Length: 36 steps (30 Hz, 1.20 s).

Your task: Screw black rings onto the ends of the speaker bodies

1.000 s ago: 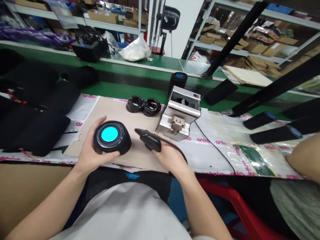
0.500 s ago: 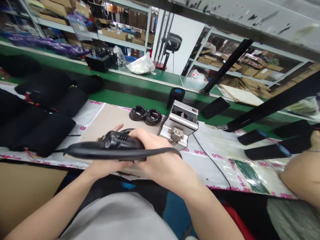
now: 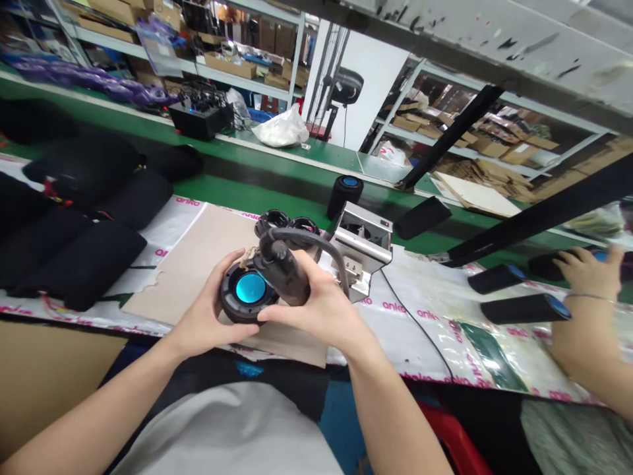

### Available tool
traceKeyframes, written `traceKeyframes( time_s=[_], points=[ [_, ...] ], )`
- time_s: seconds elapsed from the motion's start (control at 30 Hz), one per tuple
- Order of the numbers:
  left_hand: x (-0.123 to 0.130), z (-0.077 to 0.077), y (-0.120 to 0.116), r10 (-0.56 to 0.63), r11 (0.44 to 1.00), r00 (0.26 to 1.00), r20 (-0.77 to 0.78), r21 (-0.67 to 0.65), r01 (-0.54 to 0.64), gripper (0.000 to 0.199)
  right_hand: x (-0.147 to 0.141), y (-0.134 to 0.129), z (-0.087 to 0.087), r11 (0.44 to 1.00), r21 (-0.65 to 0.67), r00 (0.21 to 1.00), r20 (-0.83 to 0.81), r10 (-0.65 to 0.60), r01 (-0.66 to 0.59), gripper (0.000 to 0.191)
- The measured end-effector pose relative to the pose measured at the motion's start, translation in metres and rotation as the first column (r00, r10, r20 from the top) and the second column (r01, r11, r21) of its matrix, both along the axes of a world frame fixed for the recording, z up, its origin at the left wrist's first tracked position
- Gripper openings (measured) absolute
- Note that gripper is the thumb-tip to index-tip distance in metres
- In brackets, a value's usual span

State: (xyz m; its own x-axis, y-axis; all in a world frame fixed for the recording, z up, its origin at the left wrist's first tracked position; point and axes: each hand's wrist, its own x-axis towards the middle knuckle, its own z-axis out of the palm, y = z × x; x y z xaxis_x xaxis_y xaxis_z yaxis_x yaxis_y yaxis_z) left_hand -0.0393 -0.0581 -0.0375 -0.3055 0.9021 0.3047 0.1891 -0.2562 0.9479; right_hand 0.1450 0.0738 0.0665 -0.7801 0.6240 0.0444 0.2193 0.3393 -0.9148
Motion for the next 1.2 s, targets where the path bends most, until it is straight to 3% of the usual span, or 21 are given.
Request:
traceKeyframes(
  time_s=[0.1, 0.23, 0.4, 0.6, 0.77, 0.93, 1.07, 1.2],
  points=[
    [0.001, 0.002, 0.001, -0.016, 0.999, 1.000, 0.001, 0.048, 0.016, 0.114, -0.003, -0.008, 0.004, 0.991, -0.068, 0.987, -0.104, -0.120, 0.113, 0.063],
    [0.003, 0.005, 0.000, -0.024, 0.999, 0.999, 0.036, 0.029, 0.023, 0.115, -0.002, -0.019, 0.001, 0.977, -0.186, 0.979, -0.156, -0.134, 0.104, 0.066],
    [0.005, 0.007, -0.002, -0.037, 0.998, 0.994, 0.106, -0.043, 0.042, 0.119, 0.001, -0.024, -0.003, 0.986, -0.095, 0.989, 0.068, -0.129, 0.135, 0.065],
    [0.005, 0.011, -0.003, -0.027, 0.995, 0.990, 0.137, -0.088, 0.039, 0.118, 0.000, -0.027, 0.012, 0.989, 0.003, 0.966, 0.218, -0.142, 0.145, 0.062],
    [0.004, 0.008, -0.001, -0.026, 0.997, 0.994, 0.109, -0.070, 0.034, 0.120, 0.000, -0.021, 0.015, 0.989, 0.009, 0.957, 0.250, -0.146, 0.148, 0.061],
    [0.005, 0.006, -0.001, -0.059, 0.994, 0.981, 0.182, -0.075, 0.074, 0.119, -0.001, -0.020, 0.016, 0.991, 0.082, 0.940, 0.317, -0.128, 0.107, 0.053],
    [0.006, 0.006, -0.003, -0.060, 0.995, 0.981, 0.183, -0.068, 0.074, 0.119, -0.001, -0.031, 0.018, 0.980, 0.099, 0.902, 0.384, -0.197, 0.172, 0.049],
    [0.006, 0.005, -0.003, -0.032, 0.995, 0.988, 0.149, -0.085, 0.045, 0.116, 0.000, -0.047, 0.011, 0.955, 0.100, 0.901, 0.317, -0.296, 0.278, 0.051]
  ],
)
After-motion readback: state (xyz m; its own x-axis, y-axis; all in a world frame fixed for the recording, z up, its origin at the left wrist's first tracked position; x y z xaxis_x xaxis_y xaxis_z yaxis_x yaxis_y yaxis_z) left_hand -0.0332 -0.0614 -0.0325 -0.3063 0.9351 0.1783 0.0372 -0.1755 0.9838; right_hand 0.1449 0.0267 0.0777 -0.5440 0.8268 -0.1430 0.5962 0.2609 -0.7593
